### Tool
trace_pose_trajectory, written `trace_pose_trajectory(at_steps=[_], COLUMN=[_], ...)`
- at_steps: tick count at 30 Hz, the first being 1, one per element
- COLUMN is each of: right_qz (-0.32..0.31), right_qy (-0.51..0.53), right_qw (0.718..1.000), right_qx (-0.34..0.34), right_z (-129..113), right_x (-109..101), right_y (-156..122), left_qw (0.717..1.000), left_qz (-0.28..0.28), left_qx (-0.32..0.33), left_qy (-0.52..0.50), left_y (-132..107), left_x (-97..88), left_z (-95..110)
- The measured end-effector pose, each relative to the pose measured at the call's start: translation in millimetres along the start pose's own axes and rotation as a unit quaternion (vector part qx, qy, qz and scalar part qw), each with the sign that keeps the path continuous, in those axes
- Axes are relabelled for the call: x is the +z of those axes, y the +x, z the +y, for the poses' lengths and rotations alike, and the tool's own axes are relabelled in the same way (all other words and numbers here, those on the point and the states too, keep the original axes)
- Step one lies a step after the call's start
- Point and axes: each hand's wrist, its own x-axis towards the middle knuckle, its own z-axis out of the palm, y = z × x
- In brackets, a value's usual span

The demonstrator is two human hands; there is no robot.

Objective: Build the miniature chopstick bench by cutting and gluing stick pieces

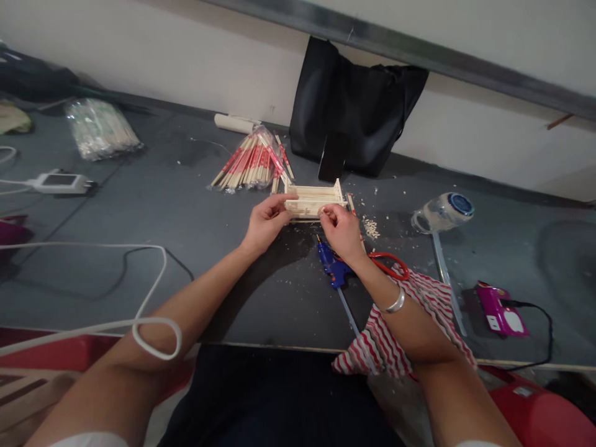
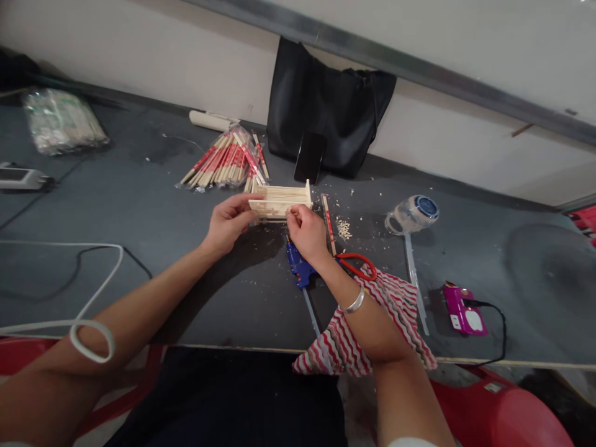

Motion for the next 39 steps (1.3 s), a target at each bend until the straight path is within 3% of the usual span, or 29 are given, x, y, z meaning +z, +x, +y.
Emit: trace_pose_trajectory(at_steps=[39], right_qz=[-0.012], right_qy=[-0.01], right_qw=[1.0], right_qx=[0.002], right_z=[-1.5], right_x=[-1.7], right_y=[0.6], left_qw=[1.0], left_qz=[0.003], left_qx=[-0.009], left_qy=[0.004], left_y=[-0.3], left_x=[0.3], left_z=[-0.4])
